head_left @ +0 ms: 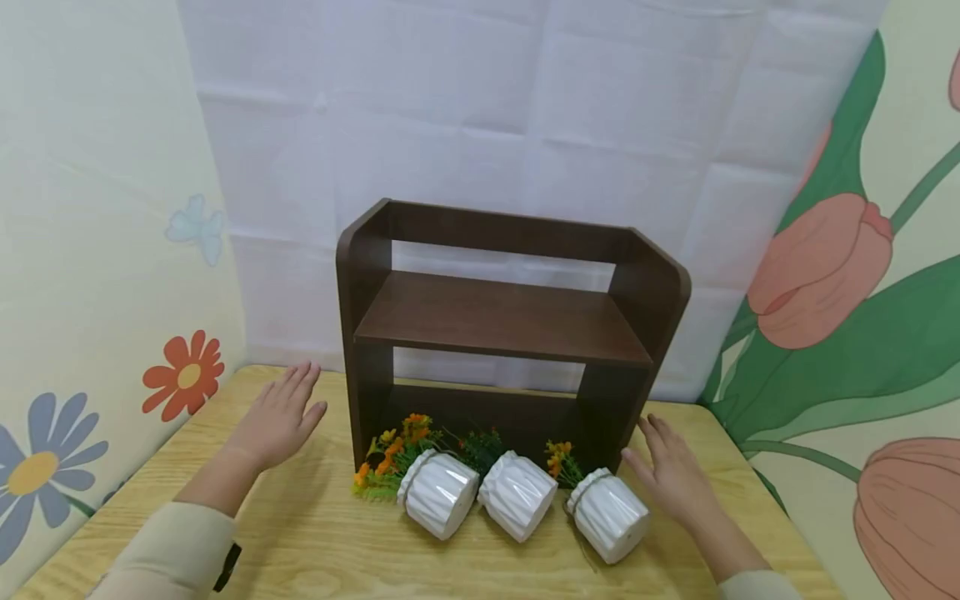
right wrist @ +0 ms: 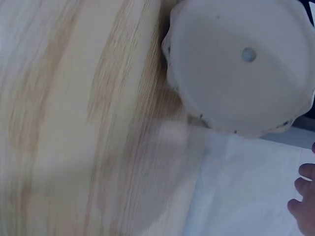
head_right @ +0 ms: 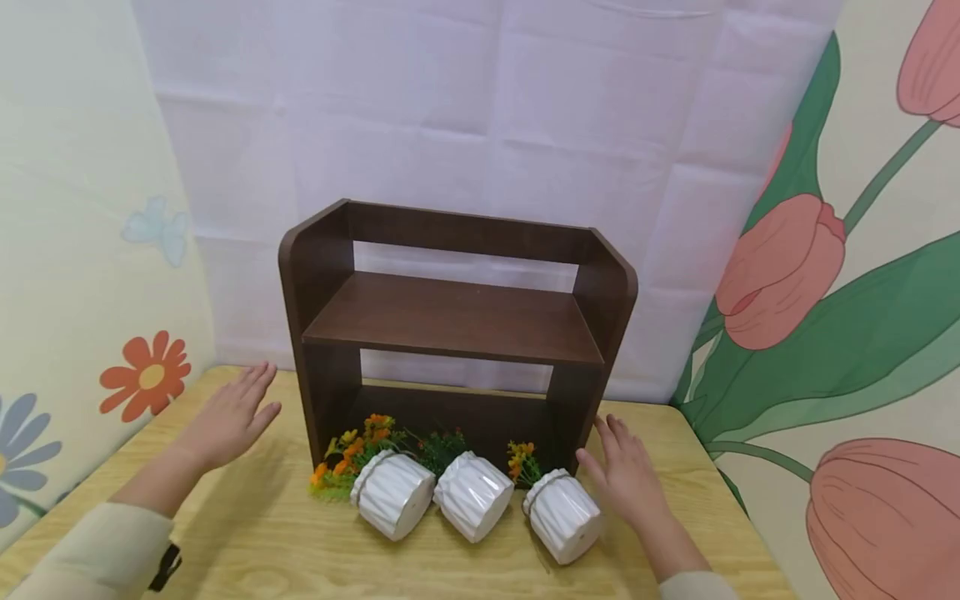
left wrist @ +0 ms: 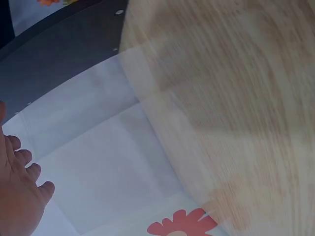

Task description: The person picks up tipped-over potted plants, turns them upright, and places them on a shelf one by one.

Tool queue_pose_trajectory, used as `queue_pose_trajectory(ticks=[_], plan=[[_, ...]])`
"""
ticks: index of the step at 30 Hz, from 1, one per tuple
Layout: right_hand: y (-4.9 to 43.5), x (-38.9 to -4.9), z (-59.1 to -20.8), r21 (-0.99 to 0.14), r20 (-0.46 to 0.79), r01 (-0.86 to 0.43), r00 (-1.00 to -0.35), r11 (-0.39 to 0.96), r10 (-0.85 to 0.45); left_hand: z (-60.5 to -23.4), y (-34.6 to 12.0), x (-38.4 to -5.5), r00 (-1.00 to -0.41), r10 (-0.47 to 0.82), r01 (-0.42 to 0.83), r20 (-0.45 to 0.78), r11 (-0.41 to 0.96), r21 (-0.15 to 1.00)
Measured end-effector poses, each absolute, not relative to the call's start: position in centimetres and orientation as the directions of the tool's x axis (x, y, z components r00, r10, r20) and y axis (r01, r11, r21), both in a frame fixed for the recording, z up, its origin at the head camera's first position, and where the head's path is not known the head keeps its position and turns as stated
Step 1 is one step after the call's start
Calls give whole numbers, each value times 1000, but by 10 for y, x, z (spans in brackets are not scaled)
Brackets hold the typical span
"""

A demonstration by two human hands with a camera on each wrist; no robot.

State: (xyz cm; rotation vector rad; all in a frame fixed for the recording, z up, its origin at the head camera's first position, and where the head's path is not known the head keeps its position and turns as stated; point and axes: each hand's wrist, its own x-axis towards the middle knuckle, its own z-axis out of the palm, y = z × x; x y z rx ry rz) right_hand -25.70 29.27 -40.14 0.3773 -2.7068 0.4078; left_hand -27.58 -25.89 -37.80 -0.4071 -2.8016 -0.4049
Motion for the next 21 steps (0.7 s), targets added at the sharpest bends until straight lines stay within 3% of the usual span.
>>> queue_pose_trajectory(ticks=[14,21], plan=[[277,-244,-396,-424,335,-282,-932,861,-140,-349,-253,-278,-906,221,375,361,816,440],[273,-239,-394,-522,281,-239,-955,818,-100,-335,-249,-278,-896,222,426,383,670,607]])
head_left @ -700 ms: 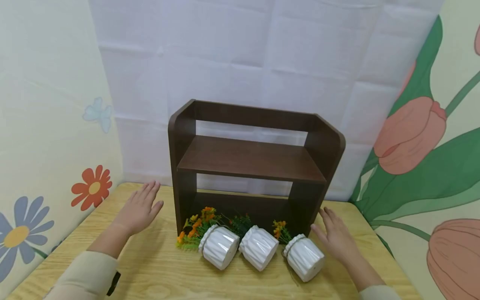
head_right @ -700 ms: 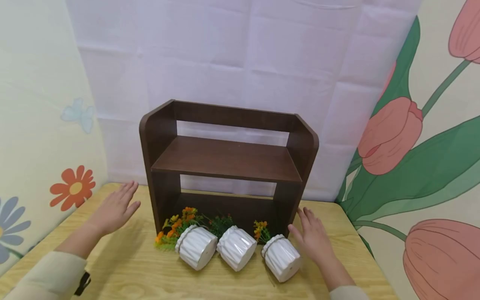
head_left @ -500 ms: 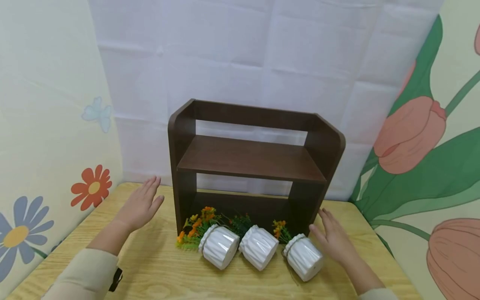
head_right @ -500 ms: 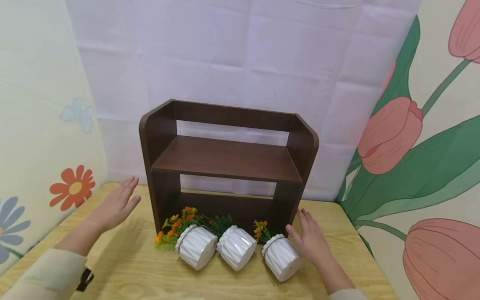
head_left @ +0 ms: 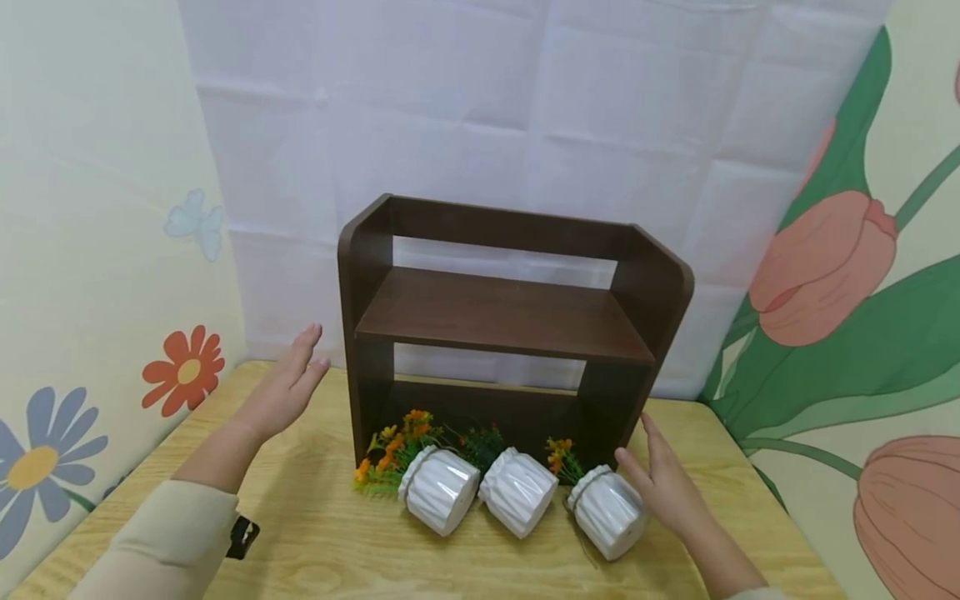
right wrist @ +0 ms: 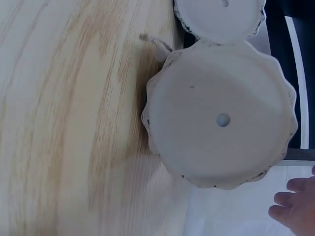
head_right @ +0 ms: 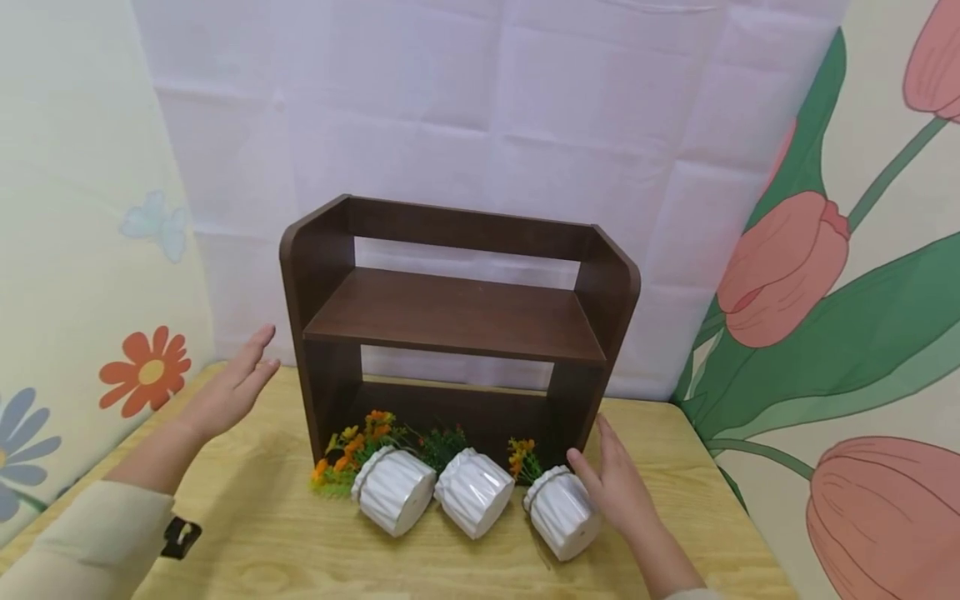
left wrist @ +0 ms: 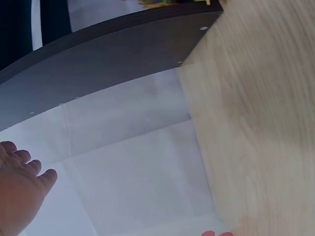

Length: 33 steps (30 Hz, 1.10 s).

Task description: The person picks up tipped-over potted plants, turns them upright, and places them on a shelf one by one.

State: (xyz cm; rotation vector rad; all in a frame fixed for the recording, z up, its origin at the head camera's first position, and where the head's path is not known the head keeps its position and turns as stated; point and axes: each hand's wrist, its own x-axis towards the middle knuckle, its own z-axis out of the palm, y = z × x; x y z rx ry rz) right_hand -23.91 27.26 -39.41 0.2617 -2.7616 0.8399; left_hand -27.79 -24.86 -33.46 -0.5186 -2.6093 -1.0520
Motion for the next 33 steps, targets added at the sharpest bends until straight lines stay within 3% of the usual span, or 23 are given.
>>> queue_pose_trajectory(ticks=[13,33], plan=[[268,-230,-394,-610,281,-225,-958,760,-58,-297,-238,-281,-921,171,387,351,513,766],[260,-219,-404,-587,275,-239,-957,773,-87,-234,-216,-294,-914,121,405,386,299,864]])
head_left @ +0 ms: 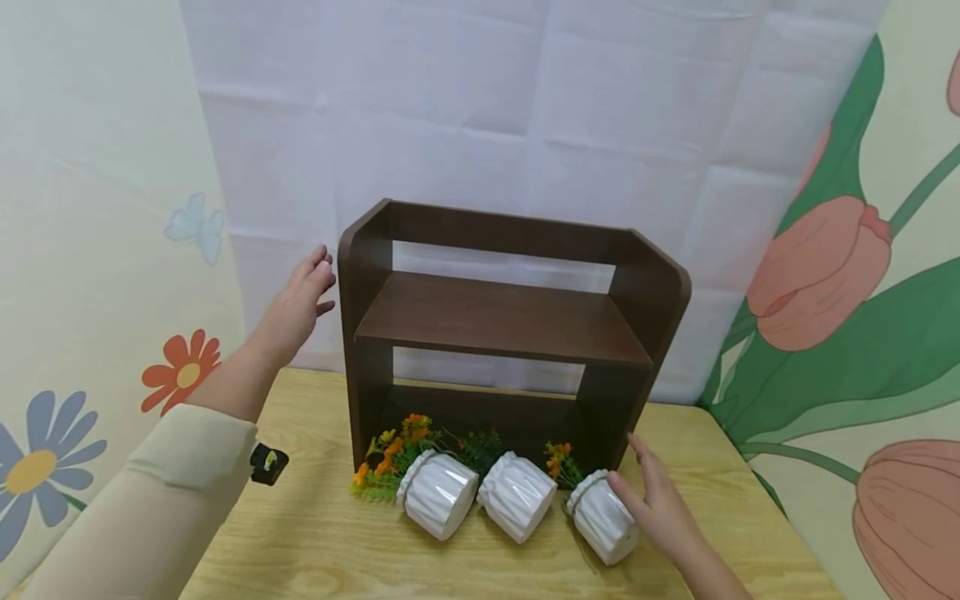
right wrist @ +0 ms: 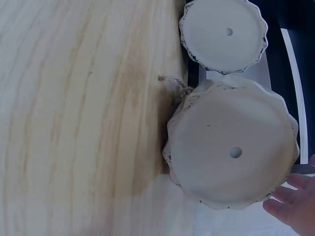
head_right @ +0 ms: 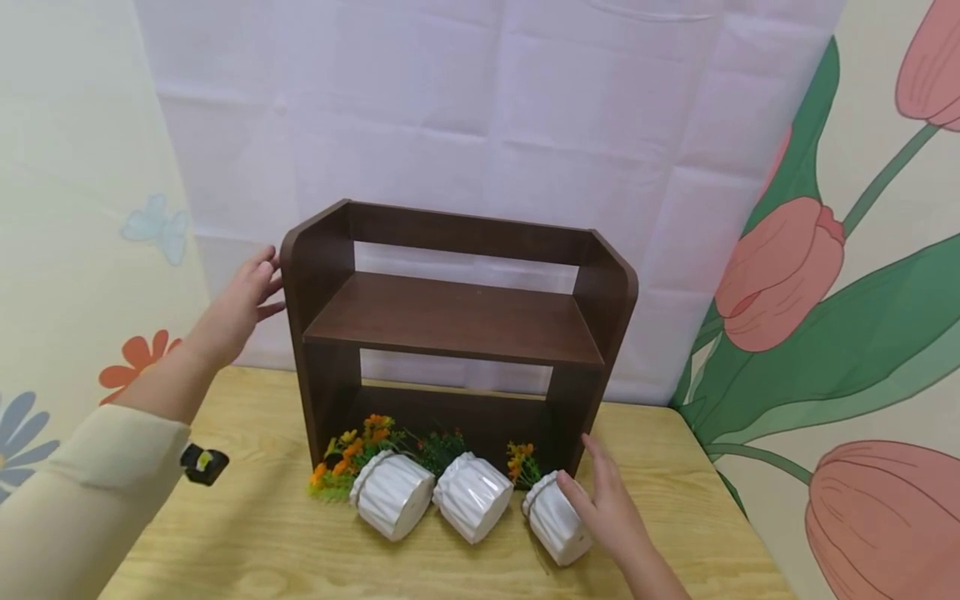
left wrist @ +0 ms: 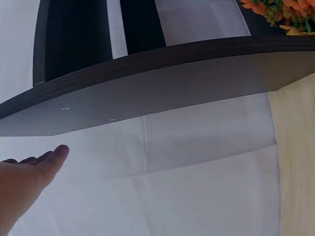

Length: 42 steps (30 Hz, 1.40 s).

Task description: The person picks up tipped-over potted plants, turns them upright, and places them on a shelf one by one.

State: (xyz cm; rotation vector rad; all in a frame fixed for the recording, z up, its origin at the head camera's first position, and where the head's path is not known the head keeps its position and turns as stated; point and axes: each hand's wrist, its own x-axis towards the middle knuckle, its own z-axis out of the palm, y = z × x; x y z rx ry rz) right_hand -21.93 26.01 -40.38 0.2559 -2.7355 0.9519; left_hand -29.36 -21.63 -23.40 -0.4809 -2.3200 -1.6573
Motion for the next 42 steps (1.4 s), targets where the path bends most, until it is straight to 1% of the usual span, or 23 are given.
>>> queue_pose_trajectory(ticks=[4,8,15,19,26,31,36,42], plan=[[260,-218,-404,-598,212,-201,-973,776,-88,-226,-213,-297,-924,116,382,364,240,893],[260,-217,-407,-604,206,-206,-974,770,-99,-219,-211,-300,-929,119,369,351,205,906],[257,-216,-412,-615,238,-243,-964,750,-118,-204,-207,-306,-931,122,364,345,217,906],[256,-215,-414,-617,217,-228,-969,753,-116,-195,-203,-309,-929,119,370,351,241,897],[253,-217,-416,-605,145,-168,-984,778,-99,-181,-196,-314,-934,91,357,346,316,879],[249,-217,-416,-592,112,-144,-989,793,-96,-175,-192,-317,-943,77,331,324,307,892],[249,-216,-417,-576,114,-148,-988,804,-101,-173,-189,-318,-956,75,293,284,295,909],[249,-216,-417,-552,110,-146,-989,821,-102,-172,-187,-316,-961,82,278,265,318,907]])
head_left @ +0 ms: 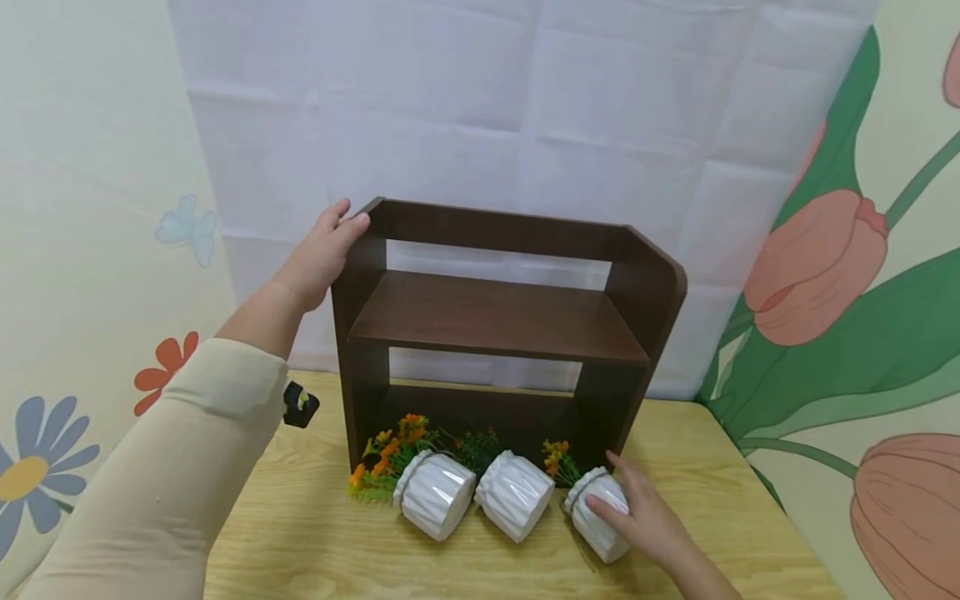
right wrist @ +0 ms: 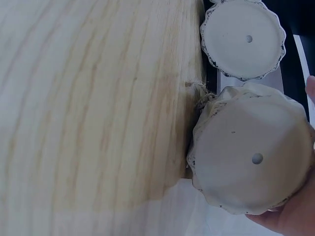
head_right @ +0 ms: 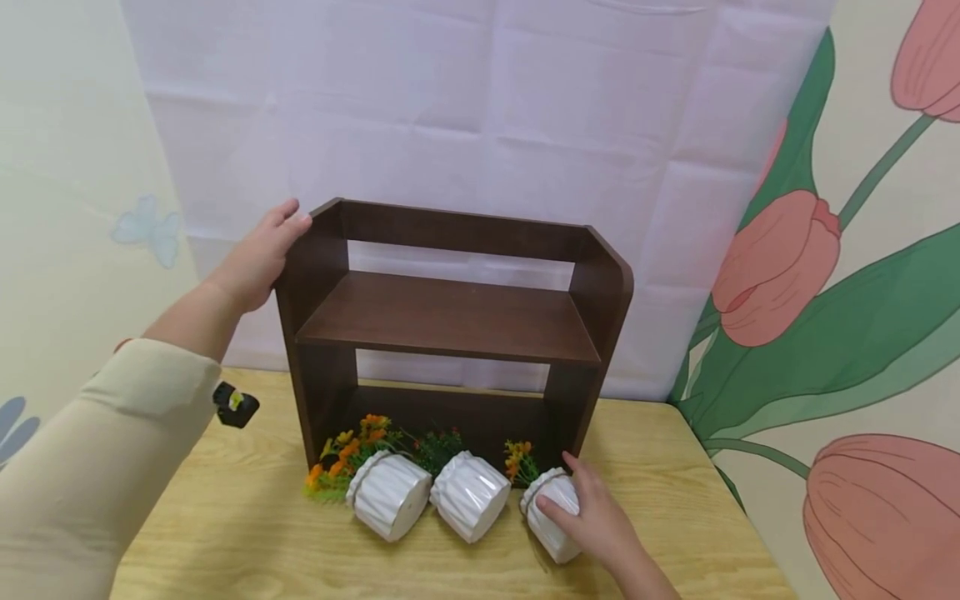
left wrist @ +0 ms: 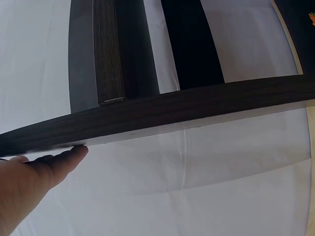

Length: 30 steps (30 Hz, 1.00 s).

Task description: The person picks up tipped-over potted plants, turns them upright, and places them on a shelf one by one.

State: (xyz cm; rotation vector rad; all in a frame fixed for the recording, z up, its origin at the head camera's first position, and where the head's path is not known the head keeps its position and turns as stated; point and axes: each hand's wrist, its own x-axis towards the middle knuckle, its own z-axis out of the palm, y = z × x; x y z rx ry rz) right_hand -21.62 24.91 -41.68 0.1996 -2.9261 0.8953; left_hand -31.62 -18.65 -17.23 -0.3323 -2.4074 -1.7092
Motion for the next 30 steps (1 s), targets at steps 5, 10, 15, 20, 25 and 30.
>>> queue_pose_trajectory(ticks=[5,10,15,20,25,30], plan=[[249,-216,-416,-531,99,-143,-989,835,-106,-172,-185,-315,-962,73,273,265,349,896],[249,-216,-415,-505,90,-152,-988,849,-123,-172,-185,-315,-961,68,274,268,365,890],[251,-217,-413,-478,58,-137,-991,867,-124,-172,-183,-315,-961,70,273,266,354,895],[253,-219,-412,-453,27,-131,-991,882,-133,-171,-182,-315,-961,71,276,268,349,896],[254,-221,-411,-444,1,-127,-990,887,-142,-170,-182,-315,-961,67,276,270,351,895],[253,-221,-407,-448,-45,-102,-990,888,-137,-172,-182,-316,-960,72,279,271,330,902]])
